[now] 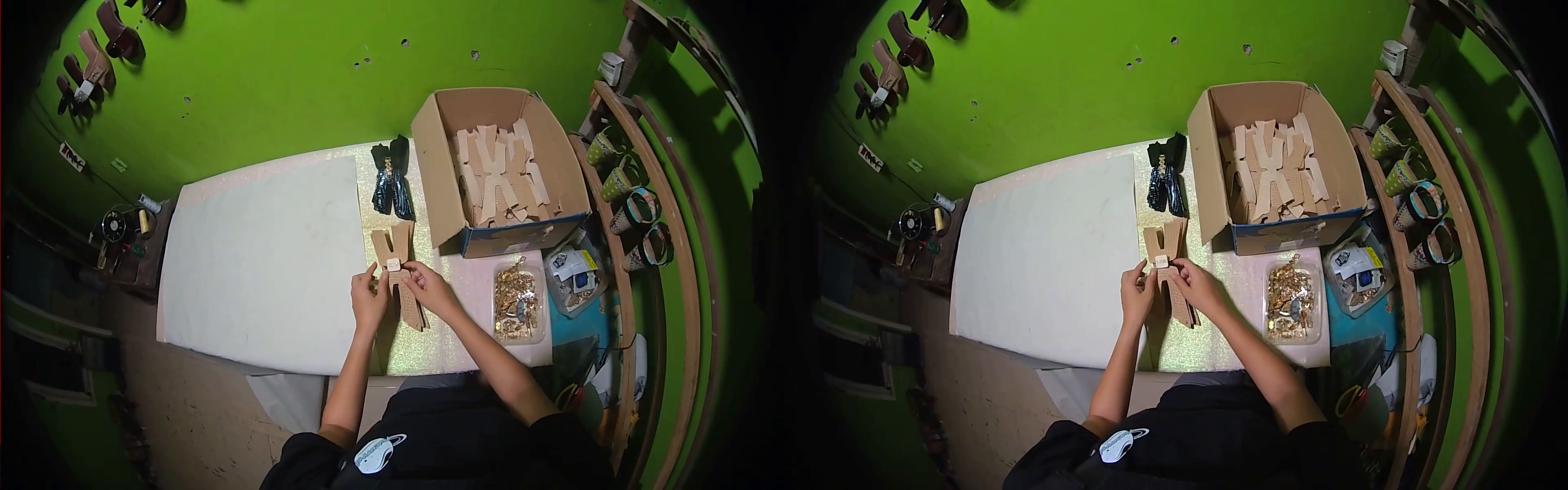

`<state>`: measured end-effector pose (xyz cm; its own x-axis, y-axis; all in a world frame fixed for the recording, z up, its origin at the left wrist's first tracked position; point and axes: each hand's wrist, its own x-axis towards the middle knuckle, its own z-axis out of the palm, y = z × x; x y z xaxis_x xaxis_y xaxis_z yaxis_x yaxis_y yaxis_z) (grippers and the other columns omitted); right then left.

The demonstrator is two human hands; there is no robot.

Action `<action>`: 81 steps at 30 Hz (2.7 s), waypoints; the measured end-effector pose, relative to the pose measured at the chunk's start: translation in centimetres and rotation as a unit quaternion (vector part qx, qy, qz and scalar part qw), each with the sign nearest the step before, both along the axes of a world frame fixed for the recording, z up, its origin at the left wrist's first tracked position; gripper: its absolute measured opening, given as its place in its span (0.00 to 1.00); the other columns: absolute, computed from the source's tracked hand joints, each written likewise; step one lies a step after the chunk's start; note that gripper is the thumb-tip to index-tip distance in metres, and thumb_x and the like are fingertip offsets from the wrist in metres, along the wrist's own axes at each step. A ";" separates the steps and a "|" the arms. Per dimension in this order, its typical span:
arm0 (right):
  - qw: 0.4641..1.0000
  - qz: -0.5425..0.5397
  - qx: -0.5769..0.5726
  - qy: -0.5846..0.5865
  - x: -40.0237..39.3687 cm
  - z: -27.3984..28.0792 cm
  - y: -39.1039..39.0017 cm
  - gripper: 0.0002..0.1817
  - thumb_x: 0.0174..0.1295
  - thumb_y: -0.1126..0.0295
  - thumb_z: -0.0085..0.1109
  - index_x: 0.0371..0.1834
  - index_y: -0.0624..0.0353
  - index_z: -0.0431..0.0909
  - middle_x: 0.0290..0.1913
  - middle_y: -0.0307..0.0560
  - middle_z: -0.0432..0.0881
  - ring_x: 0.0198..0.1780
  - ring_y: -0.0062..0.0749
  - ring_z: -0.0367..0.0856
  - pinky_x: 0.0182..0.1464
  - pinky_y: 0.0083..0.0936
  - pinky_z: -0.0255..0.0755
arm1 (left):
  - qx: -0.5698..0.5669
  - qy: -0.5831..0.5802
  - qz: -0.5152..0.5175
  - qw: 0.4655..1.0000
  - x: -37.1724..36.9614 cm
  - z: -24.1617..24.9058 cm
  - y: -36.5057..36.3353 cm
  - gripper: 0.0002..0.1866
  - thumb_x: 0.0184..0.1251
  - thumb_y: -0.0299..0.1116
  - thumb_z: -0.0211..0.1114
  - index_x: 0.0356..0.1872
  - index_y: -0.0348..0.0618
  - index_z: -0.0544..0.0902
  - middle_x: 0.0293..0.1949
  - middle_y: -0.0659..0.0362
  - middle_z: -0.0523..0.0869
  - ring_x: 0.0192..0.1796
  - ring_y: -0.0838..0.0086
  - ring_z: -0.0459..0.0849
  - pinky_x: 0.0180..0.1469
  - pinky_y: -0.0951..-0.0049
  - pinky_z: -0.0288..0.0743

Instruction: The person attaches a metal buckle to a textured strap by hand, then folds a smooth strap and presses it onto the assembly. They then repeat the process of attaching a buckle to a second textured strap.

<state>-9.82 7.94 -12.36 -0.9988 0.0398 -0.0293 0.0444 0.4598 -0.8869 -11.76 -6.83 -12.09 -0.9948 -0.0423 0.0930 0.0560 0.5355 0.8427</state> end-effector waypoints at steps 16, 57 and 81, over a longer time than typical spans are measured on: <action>0.976 -0.057 0.050 0.204 1.5 6.0 1.0 0.17 0.55 0.69 0.53 0.49 0.58 0.69 0.28 0.44 0.72 0.20 0.26 0.68 0.26 0.21 0.65 | -0.096 0.171 -0.003 0.981 0.1 5.5 2.9 0.17 0.53 0.32 0.60 0.46 0.45 0.77 0.44 0.53 0.73 0.48 0.61 0.70 0.52 0.65 0.61; 0.816 -0.114 0.221 -0.522 -15.7 3.6 27.4 0.10 0.52 0.61 0.57 0.26 0.56 0.77 0.29 0.40 0.77 0.32 0.30 0.73 0.38 0.32 0.68 | -0.264 0.095 -0.300 0.912 -11.5 6.8 25.5 0.49 0.32 0.38 0.72 0.62 0.57 0.55 0.51 0.52 0.65 0.52 0.56 0.68 0.47 0.54 0.68; 0.912 -0.277 0.011 0.302 0.7 13.7 21.3 0.06 0.57 0.78 0.50 0.37 0.65 0.72 0.31 0.36 0.69 0.30 0.15 0.66 0.31 0.12 0.63 | 0.455 0.017 -0.355 0.816 -10.9 10.7 24.0 0.21 0.66 0.41 0.47 0.50 0.32 0.70 0.43 0.55 0.77 0.45 0.73 0.75 0.50 0.73 0.68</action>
